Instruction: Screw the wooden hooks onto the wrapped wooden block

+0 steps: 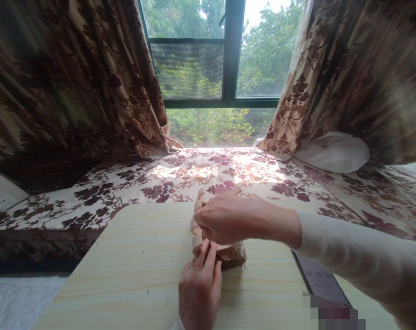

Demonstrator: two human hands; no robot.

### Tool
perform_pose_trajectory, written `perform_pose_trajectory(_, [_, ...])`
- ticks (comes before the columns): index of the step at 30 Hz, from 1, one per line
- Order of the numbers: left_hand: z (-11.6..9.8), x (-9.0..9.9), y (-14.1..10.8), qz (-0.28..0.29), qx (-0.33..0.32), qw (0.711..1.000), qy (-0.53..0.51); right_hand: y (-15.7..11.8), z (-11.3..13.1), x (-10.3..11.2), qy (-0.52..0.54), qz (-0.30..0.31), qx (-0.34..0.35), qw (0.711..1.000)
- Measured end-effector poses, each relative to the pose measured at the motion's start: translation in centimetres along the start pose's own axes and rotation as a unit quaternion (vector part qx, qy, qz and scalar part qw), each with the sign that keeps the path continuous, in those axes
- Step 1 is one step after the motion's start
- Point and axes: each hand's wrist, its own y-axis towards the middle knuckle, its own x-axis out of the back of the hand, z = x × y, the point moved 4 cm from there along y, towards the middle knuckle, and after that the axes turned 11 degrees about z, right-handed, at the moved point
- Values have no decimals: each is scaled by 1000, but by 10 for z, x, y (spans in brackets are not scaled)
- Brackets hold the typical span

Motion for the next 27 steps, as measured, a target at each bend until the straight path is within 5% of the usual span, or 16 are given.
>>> perform_pose_trajectory(27, [-2,-1,-2,-12,6,1000,8,-5,5,1,3,-1,15,1000])
